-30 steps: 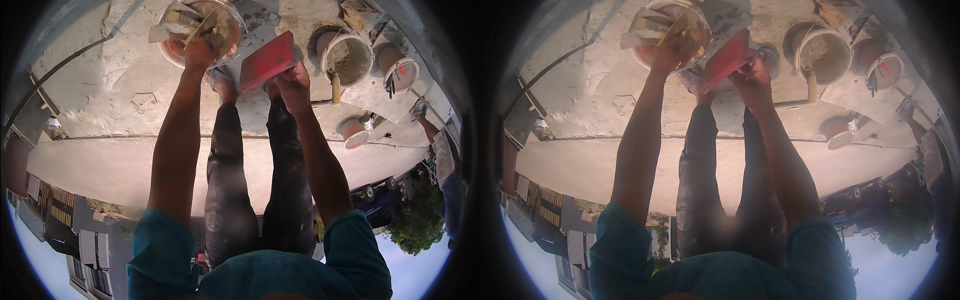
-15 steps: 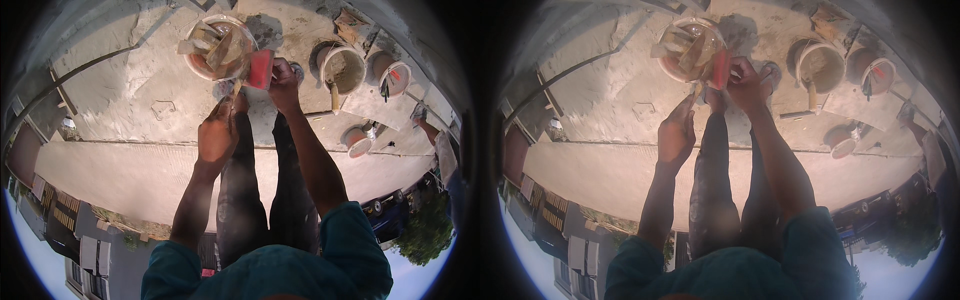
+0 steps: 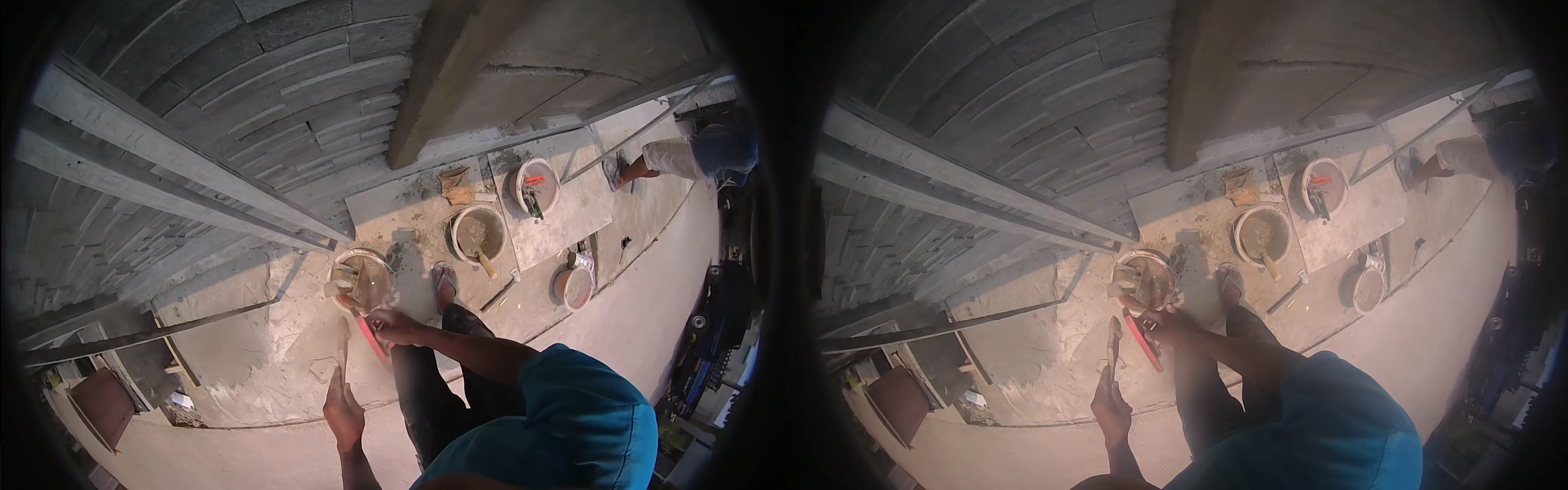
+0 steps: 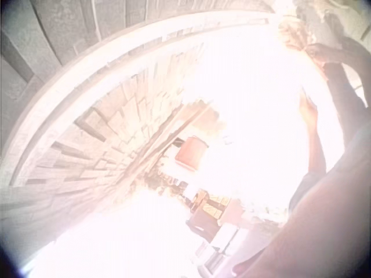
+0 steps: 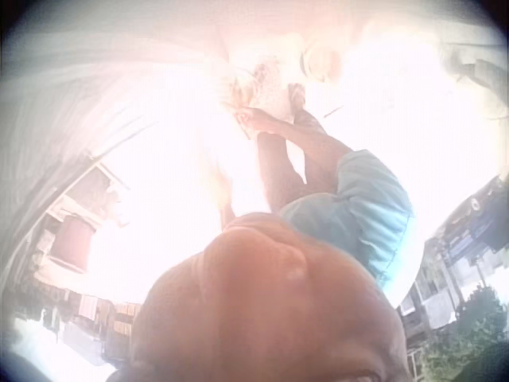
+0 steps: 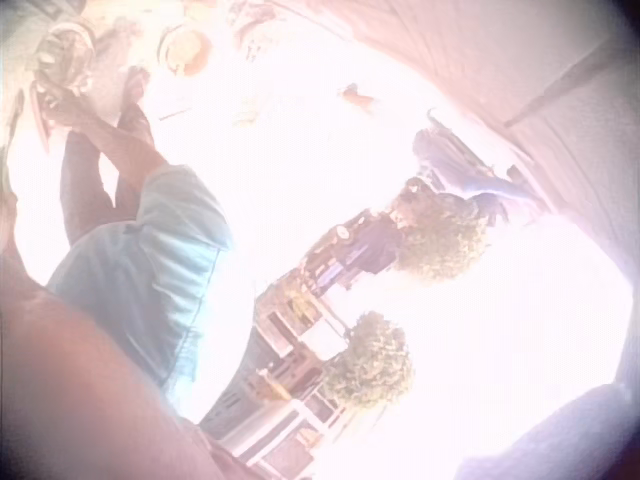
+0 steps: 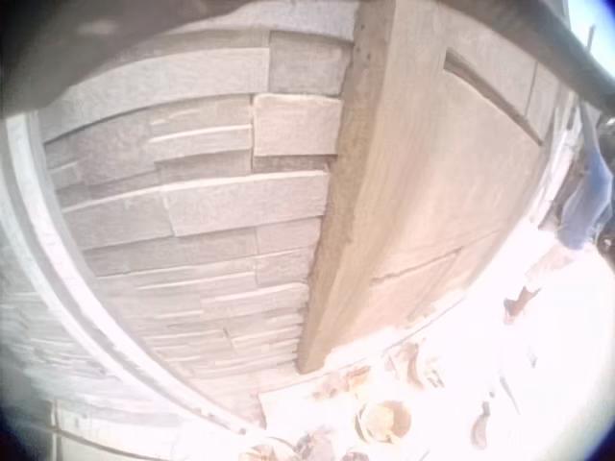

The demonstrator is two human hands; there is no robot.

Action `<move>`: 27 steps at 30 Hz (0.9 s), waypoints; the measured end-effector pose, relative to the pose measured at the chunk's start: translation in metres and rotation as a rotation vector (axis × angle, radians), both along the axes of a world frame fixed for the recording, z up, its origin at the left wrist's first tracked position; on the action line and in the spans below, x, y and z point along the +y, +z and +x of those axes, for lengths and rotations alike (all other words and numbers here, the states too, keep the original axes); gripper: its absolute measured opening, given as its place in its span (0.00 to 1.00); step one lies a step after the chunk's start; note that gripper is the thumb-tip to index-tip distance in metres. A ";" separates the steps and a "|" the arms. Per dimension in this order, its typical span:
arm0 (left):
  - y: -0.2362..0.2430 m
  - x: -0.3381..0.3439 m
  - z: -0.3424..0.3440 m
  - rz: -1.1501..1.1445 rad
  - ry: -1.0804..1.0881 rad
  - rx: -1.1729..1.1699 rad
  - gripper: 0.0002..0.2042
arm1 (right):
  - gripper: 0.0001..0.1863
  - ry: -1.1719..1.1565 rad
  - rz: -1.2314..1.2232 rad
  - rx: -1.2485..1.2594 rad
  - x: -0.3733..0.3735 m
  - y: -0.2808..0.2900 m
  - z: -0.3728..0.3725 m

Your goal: The person smooths a vertical wall section using a pink sanding block and a brush, then wipes the surface with a cloth. The person repeatedly rubs the wall and cleans the area while standing on a concrete floor.

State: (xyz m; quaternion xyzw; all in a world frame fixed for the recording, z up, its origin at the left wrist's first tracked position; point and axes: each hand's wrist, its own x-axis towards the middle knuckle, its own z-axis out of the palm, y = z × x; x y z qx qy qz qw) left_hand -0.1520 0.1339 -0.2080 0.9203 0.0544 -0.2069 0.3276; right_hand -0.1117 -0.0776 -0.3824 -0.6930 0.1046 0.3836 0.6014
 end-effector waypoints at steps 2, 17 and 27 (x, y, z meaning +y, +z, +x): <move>0.032 -0.010 -0.017 -0.036 -0.063 -0.105 0.18 | 0.25 -0.072 0.151 0.014 -0.004 0.044 0.033; 0.159 -0.113 0.087 -0.156 -0.350 -0.193 0.18 | 0.19 -0.750 0.245 -0.437 -0.302 0.296 0.043; 0.175 -0.275 0.119 -1.443 0.276 0.759 0.23 | 0.42 -0.936 0.631 -0.254 -0.382 0.304 -0.035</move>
